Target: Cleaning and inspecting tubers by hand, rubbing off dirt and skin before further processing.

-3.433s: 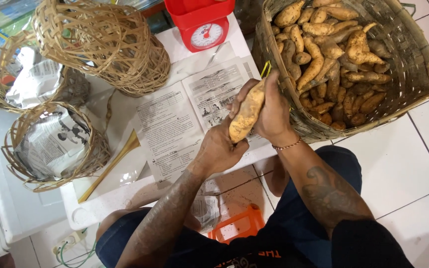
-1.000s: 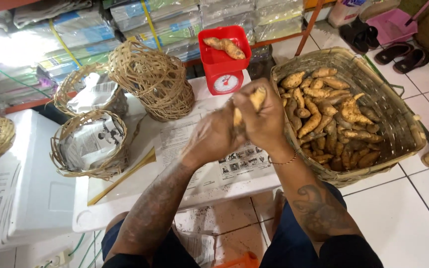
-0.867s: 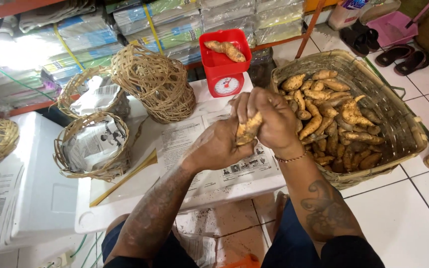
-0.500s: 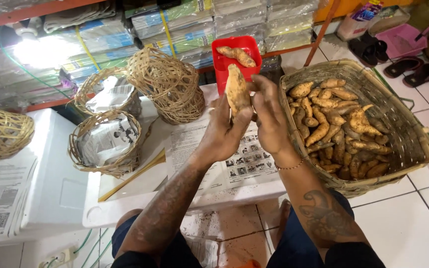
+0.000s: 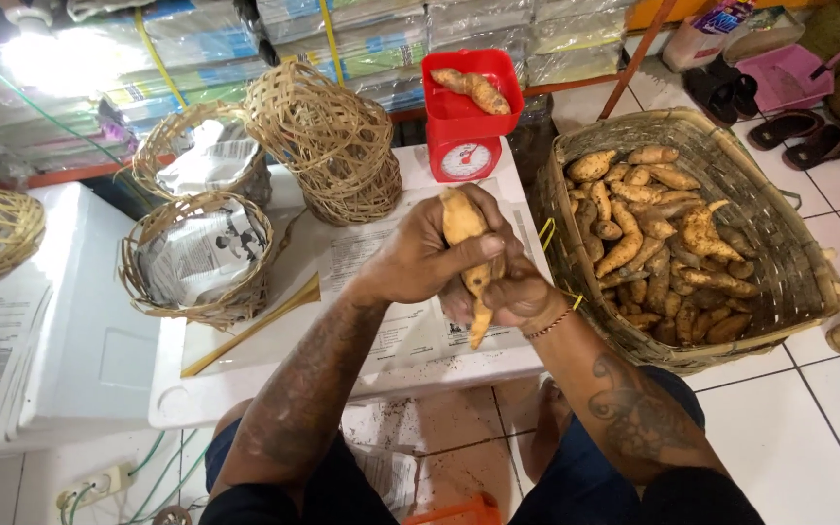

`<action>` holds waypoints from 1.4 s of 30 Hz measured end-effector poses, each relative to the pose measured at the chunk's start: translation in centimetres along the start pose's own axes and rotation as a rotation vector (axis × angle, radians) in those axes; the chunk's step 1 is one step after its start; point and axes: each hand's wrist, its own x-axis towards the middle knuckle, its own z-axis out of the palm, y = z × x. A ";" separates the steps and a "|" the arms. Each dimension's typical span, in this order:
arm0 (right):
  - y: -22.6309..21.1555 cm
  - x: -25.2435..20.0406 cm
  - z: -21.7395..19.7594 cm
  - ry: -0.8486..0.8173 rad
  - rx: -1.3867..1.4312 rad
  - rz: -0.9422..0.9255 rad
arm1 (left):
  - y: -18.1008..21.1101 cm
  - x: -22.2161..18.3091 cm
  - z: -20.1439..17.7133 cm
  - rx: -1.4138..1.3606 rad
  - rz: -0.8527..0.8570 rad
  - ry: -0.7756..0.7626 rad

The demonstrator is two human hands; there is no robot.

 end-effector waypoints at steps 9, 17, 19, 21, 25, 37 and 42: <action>3.2 -2.9 -4.1 0.140 -0.119 0.141 | -0.5 -0.6 1.5 0.184 -0.141 0.335; 3.9 -1.1 -1.4 0.748 -1.339 -0.257 | -2.2 -0.1 2.2 0.432 0.027 0.586; 2.1 -0.3 -0.3 0.588 -1.090 -0.085 | -1.2 -0.3 0.3 0.300 0.039 0.430; 2.4 -1.7 -0.5 0.436 -0.834 0.074 | -0.2 -0.5 -0.9 0.170 0.046 0.266; 4.3 -3.3 -0.3 0.196 0.009 0.382 | -0.1 -0.9 -1.8 -0.190 -0.027 -0.208; 4.6 -1.4 -0.4 0.797 -1.264 0.006 | -4.3 -0.2 1.1 0.479 -0.028 0.793; 2.8 -1.2 -1.2 0.670 -0.929 0.137 | -2.5 -0.1 -0.1 0.241 -0.023 0.595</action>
